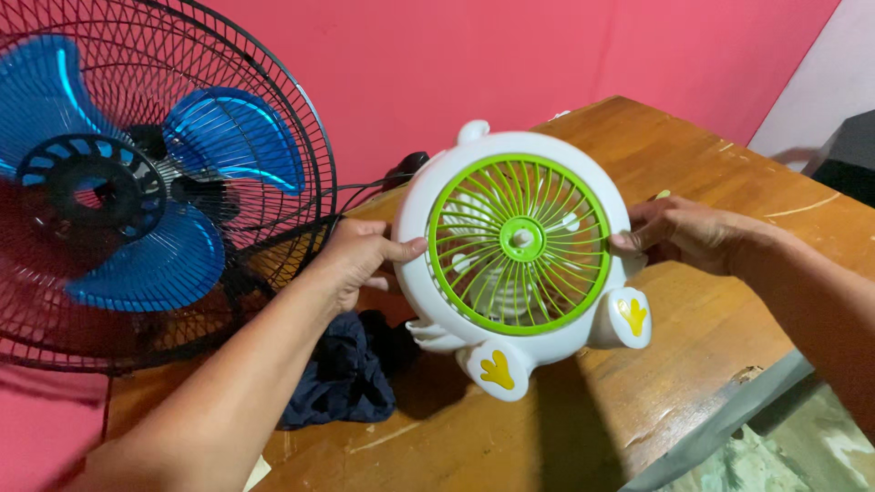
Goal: The person assembles a small white and green electric fan on a wooden table. They attach the front grille to the fan body, then use a screwdriver to tighten screws around the grille perimeter to secure it in place.
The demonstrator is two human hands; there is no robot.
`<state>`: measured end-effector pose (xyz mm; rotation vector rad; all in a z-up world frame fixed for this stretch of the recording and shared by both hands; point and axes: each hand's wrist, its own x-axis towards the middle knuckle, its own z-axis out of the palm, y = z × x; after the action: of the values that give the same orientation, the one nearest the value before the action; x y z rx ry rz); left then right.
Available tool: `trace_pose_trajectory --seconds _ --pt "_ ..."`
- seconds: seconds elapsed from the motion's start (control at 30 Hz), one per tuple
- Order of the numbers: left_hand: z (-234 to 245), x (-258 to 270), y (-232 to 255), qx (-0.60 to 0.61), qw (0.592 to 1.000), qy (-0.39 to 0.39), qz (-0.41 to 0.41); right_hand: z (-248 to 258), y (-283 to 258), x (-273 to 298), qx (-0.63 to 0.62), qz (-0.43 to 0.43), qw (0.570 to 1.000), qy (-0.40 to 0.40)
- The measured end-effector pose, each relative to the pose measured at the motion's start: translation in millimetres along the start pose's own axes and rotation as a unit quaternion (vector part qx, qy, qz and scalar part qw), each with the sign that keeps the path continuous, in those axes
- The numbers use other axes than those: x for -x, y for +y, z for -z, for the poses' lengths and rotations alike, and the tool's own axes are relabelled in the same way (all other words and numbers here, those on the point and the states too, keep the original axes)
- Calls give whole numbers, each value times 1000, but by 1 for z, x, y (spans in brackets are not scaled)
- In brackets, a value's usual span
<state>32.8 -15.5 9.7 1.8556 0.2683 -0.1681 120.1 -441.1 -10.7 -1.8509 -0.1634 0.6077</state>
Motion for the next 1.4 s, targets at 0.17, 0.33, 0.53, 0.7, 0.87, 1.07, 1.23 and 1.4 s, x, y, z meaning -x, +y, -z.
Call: trace_pose_trajectory --seconds 0.17,0.33,0.53,0.7,0.87,1.07,1.23,1.4 --pt "6 4 19 56 968 -16 -245 -1 -42 18 117 85 987 63" --pt "6 15 13 -125 898 119 -404 -22 -51 20 147 196 966 88" --pt "-12 37 -13 -220 850 193 -437 -48 -32 29 326 282 867 250" --pt "-27 47 -38 -238 810 212 -491 -60 0 23 372 342 792 341" --pt "-37 54 -59 -283 774 213 -524 -75 36 24 373 372 756 388" --pt "-42 62 -80 -392 769 185 -470 -98 73 39 320 352 777 411" --pt "-42 71 -96 -385 737 142 -537 -107 95 44 325 287 807 399" --pt "-45 68 -114 -431 741 110 -502 -109 107 52 359 268 828 337"
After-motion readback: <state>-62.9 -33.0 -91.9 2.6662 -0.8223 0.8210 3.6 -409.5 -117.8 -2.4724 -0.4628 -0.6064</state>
